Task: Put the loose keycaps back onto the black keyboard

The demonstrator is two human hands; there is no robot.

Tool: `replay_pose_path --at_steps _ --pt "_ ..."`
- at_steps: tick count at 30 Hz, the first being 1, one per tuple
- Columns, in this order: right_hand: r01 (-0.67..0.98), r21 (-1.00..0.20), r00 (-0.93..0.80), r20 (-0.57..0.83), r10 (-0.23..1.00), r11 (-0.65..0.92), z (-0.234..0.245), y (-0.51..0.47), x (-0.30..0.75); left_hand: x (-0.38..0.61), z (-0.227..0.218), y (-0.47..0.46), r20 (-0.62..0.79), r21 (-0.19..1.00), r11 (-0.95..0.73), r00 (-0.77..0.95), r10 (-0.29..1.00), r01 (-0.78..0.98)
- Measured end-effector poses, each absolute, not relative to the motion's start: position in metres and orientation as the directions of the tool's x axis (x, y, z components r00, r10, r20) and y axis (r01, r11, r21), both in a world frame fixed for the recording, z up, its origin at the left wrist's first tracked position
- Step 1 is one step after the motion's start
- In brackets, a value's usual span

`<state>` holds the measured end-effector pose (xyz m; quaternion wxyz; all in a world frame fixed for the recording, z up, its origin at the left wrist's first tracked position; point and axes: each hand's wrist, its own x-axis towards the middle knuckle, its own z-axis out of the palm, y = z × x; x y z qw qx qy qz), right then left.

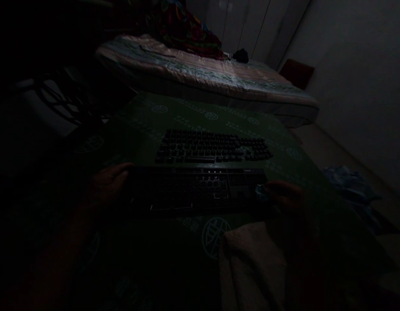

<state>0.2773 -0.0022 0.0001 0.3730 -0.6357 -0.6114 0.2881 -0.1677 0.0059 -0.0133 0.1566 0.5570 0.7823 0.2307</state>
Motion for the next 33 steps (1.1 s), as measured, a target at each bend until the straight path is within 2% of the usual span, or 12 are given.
replay_pose_path --at_steps 4,8,11,15,18,21,23,29,33 --pt "0.600 -0.798 0.014 0.065 0.998 0.043 -0.004 -0.002 0.281 -0.169 -0.014 0.005 0.019 0.555 0.262 -0.327 0.945 0.789" --pt "0.593 -0.805 0.113 0.054 0.992 -0.023 -0.002 -0.003 0.289 -0.170 -0.014 0.006 0.046 0.536 0.227 -0.297 0.954 0.813" --pt "0.597 -0.802 0.174 0.148 0.974 0.015 -0.005 0.005 0.279 -0.170 -0.014 0.006 0.036 0.554 0.237 -0.308 0.951 0.798" --pt "0.645 -0.757 0.125 0.242 0.962 0.107 -0.014 0.021 0.264 -0.166 -0.011 0.005 0.018 0.556 0.251 -0.313 0.950 0.792" --pt "0.653 -0.748 0.061 0.209 0.976 0.119 -0.013 0.023 0.267 -0.166 -0.010 0.004 0.030 0.541 0.242 -0.305 0.952 0.806" --pt "0.643 -0.764 0.020 0.085 0.996 0.052 -0.005 0.016 0.280 -0.168 -0.012 0.005 0.036 0.529 0.230 -0.293 0.955 0.816" --pt "0.638 -0.770 0.045 0.059 0.997 0.017 -0.002 0.014 0.284 -0.169 -0.014 0.005 0.039 0.533 0.220 -0.283 0.958 0.817" --pt "0.681 -0.722 0.119 0.272 0.955 0.121 -0.015 0.029 0.263 -0.168 -0.012 0.005 0.037 0.530 0.222 -0.284 0.958 0.818" --pt "0.710 -0.690 0.055 0.251 0.967 0.138 -0.018 0.027 0.266 -0.166 -0.010 0.004 0.046 0.527 0.213 -0.278 0.960 0.822"
